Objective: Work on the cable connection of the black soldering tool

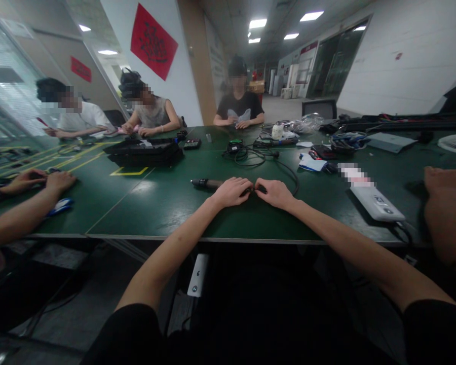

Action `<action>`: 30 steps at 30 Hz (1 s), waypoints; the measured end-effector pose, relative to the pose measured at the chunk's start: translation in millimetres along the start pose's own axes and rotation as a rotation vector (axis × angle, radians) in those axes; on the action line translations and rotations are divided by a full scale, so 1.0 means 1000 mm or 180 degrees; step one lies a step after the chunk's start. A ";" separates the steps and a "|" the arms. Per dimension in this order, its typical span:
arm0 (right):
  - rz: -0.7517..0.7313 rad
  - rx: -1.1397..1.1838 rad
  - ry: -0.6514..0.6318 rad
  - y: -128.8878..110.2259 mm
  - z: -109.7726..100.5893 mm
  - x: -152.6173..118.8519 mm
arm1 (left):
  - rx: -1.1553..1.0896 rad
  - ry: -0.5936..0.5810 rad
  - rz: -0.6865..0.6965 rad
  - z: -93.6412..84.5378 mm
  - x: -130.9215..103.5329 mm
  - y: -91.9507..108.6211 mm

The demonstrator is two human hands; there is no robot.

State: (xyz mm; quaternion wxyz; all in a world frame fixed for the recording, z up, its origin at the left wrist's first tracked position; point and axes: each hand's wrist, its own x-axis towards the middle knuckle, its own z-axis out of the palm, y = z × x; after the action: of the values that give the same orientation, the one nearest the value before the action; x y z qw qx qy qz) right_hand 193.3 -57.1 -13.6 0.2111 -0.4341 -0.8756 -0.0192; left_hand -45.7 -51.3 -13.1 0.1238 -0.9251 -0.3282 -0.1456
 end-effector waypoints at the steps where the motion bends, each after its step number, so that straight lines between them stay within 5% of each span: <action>1: 0.0001 0.0011 0.0001 0.000 0.000 0.000 | -0.0020 0.0009 0.0010 0.000 0.000 0.000; 30: -0.0004 -0.0008 0.0038 0.001 0.002 0.000 | -0.0113 0.0280 0.0002 0.004 0.002 0.003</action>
State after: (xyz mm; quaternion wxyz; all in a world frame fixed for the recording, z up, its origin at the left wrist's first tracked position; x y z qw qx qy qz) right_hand 193.5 -56.2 -15.8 0.2157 -0.4337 -0.8746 -0.0231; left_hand -41.2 -51.0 -16.4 0.1216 -0.9200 -0.3194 -0.1918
